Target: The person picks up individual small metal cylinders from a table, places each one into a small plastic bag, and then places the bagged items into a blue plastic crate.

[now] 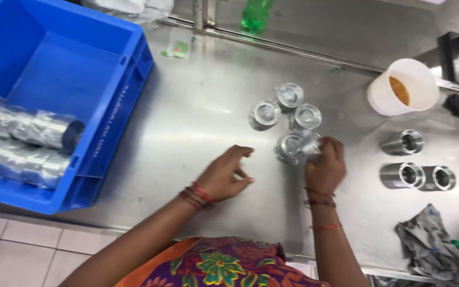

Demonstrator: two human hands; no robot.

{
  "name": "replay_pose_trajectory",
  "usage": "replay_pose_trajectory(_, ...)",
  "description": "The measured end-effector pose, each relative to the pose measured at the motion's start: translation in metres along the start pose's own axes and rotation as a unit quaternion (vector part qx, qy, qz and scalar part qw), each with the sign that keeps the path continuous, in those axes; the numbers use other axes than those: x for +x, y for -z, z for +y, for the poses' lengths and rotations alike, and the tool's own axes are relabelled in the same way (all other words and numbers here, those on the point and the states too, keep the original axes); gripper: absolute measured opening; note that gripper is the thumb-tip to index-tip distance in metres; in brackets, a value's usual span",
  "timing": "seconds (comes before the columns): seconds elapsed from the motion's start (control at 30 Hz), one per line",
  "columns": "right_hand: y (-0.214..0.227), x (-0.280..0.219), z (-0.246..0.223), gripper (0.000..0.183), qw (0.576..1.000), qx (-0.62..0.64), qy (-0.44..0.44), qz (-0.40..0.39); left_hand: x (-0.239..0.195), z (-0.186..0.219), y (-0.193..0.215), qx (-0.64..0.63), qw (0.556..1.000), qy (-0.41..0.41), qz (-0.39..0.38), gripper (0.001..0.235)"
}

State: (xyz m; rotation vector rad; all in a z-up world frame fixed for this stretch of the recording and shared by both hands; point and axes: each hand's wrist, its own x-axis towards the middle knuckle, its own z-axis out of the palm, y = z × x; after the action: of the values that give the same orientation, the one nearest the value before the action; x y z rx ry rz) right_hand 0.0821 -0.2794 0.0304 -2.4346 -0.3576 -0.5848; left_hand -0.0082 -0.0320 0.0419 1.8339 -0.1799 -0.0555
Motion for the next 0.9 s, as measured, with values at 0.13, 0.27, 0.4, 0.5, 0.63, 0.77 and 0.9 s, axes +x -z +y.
replay_pose_trajectory(0.13,-0.021,0.009,-0.004,0.037,0.984,-0.136,0.102,-0.048,-0.027,0.015,0.050,0.118,0.991,0.019,0.053,0.031)
replay_pose_trajectory(0.27,-0.022,0.020,-0.014,0.088,0.928,-0.263,-0.031,-0.262,-0.062,0.051,0.146,0.227,0.963,0.055,0.134,0.023)
replay_pose_trajectory(0.4,-0.043,0.043,-0.003,0.113,0.970,-0.151,-0.015,-0.192,-0.097,0.060,0.264,0.323,0.912,0.015,0.253,0.024)
replay_pose_trajectory(0.5,-0.043,0.040,-0.033,0.100,0.940,-0.172,-0.137,-0.262,-0.119,0.018,0.345,0.365,0.904,0.028,0.222,0.029)
replay_pose_trajectory(0.63,-0.098,0.016,-0.046,0.101,0.950,-0.091,-0.100,-0.281,-0.106,-0.034,0.409,0.404,0.913,0.057,0.000,0.045)
replay_pose_trajectory(0.77,-0.098,-0.002,-0.219,0.075,0.917,0.219,-0.109,-0.315,-0.076,-0.073,0.397,0.321,0.934,0.061,-0.145,0.068)
replay_pose_trajectory(0.9,-0.120,-0.001,-0.378,0.075,0.905,0.346,0.042,-0.244,-0.057,-0.104,0.394,0.286,0.896,0.042,-0.337,0.081)
